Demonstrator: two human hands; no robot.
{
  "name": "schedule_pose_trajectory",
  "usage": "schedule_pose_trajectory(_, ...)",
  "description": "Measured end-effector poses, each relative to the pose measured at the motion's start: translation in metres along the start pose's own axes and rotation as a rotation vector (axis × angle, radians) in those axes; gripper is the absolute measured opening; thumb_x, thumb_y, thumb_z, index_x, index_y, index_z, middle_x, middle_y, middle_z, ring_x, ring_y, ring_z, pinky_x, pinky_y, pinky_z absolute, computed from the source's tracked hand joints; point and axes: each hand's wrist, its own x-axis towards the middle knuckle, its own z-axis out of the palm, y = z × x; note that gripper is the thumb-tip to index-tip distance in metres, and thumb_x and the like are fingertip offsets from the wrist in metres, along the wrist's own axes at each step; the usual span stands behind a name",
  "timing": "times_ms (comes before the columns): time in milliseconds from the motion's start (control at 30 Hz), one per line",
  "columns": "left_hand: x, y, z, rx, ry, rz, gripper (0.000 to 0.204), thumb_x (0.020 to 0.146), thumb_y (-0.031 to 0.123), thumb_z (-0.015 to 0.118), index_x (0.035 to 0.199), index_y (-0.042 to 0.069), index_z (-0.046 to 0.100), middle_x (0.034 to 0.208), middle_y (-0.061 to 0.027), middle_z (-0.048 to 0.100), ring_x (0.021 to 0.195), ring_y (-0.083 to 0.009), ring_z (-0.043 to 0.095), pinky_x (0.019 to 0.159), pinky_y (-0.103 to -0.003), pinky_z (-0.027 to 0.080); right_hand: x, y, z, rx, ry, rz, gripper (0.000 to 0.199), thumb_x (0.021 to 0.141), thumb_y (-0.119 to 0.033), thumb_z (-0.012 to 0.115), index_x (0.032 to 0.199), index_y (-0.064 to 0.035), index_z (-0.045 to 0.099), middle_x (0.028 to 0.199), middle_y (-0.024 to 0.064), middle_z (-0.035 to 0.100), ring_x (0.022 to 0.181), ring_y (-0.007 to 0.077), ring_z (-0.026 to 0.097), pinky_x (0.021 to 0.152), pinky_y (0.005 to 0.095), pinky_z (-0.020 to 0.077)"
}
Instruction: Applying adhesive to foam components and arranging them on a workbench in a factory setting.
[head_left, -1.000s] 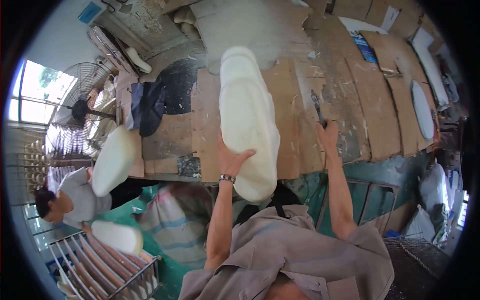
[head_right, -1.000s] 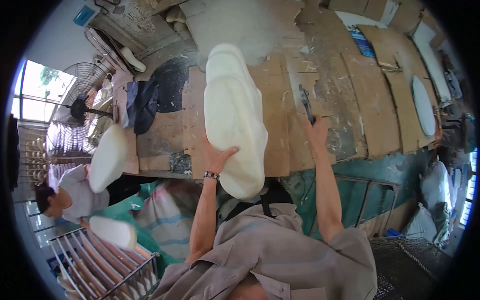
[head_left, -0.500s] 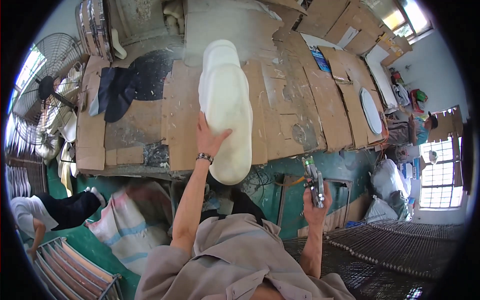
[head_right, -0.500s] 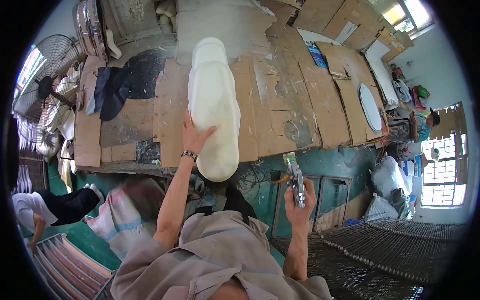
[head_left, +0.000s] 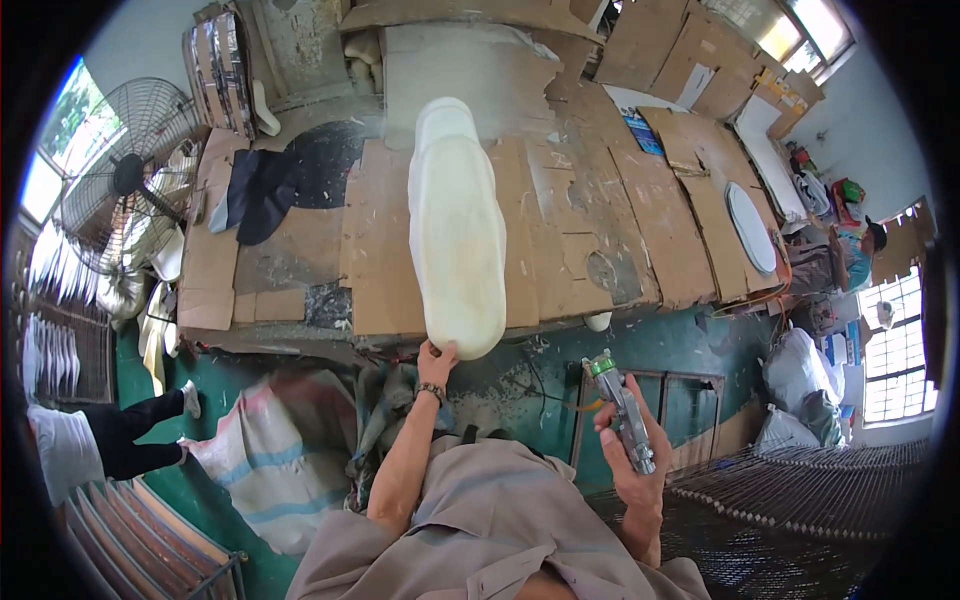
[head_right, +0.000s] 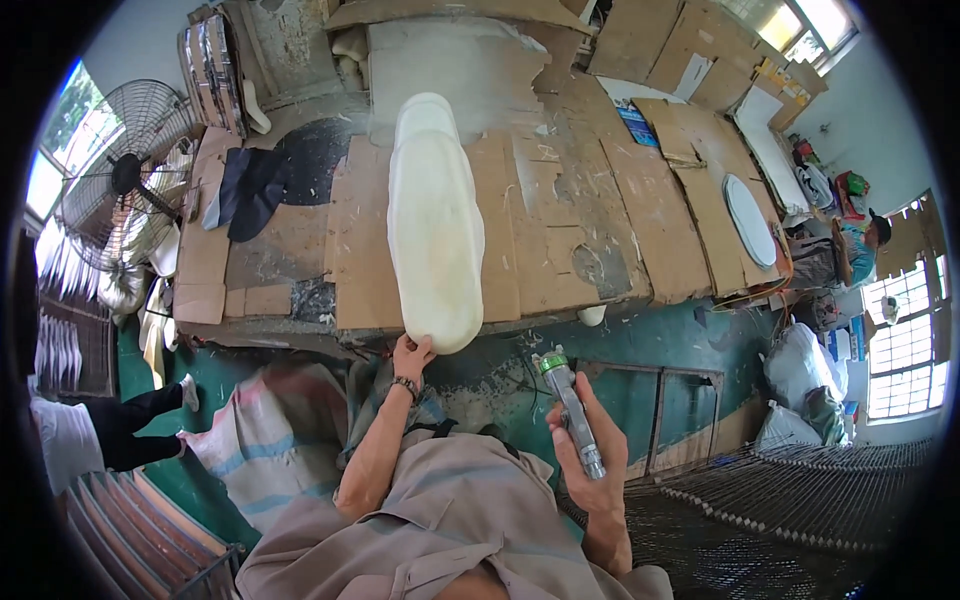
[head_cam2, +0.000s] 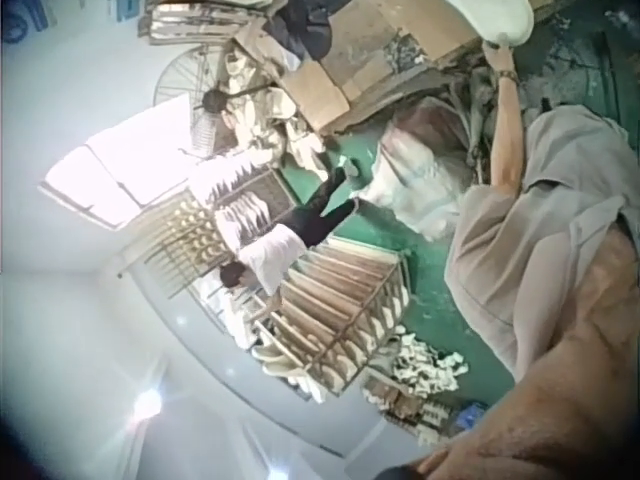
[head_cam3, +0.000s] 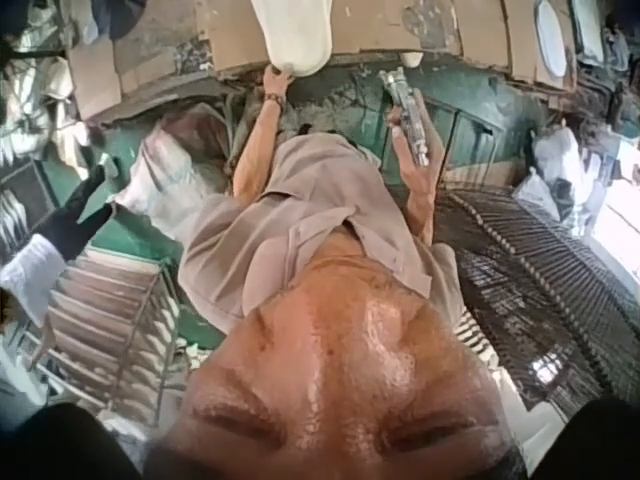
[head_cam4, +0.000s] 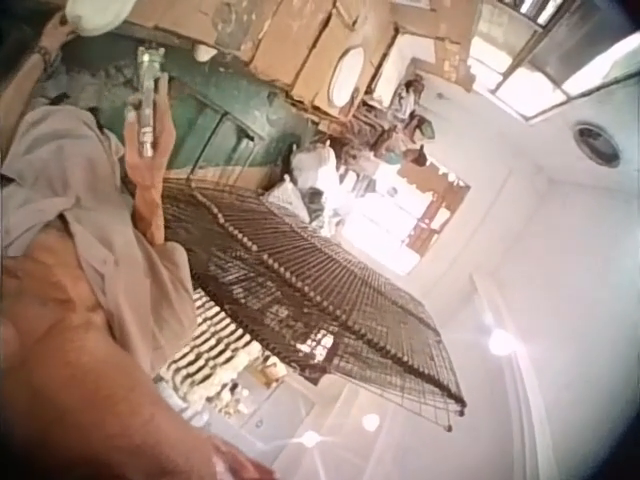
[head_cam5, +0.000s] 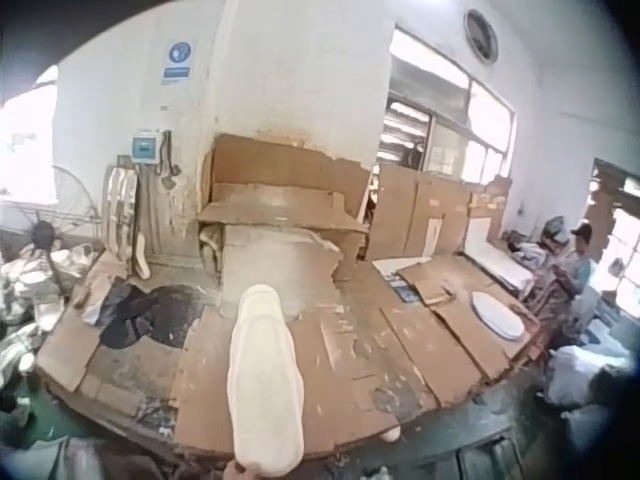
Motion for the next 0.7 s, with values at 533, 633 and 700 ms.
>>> schedule_pose_trajectory(533, -0.014, 0.022, 0.014, -0.034, 0.004, -0.009, 0.049, 0.089, 0.017, 0.074, 0.125, -0.005, 0.05, 0.111, -0.0106, 0.06, 0.1, -0.0227, 0.065, 0.082, -0.039, 0.061, -0.017, -0.011, -0.014, -0.288, -0.09, -0.261, 0.057, 0.086, -0.012, 0.075, 0.135, 0.0067, 0.053, 0.091, 0.0101, 0.064, 0.075, 0.0166, 0.06, 0.071, 0.0271, 0.048)
schedule_pose_trajectory(633, -0.015, 0.022, 0.011, 0.002, -0.031, -0.026, 0.049, 0.092, 0.021, 0.072, 0.128, -0.003, 0.05, 0.114, -0.0103, 0.059, 0.104, -0.0228, 0.063, 0.092, -0.042, 0.057, -0.025, -0.01, -0.012, -0.288, -0.045, -0.247, 0.066, 0.074, 0.003, 0.075, 0.136, 0.0057, 0.053, 0.093, 0.0164, 0.064, 0.077, 0.0249, 0.062, 0.07, 0.0298, 0.0502)
schedule_pose_trajectory(700, -0.017, 0.024, 0.013, -0.036, -0.026, -0.042, 0.046, 0.093, 0.02, 0.07, 0.127, -0.003, 0.051, 0.116, -0.0105, 0.059, 0.103, -0.0232, 0.064, 0.093, -0.042, 0.057, -0.025, -0.015, -0.012, -0.315, -0.006, -0.188, 0.064, 0.074, 0.0, 0.075, 0.134, 0.0054, 0.054, 0.092, 0.0169, 0.064, 0.078, 0.0251, 0.063, 0.069, 0.0301, 0.0508)
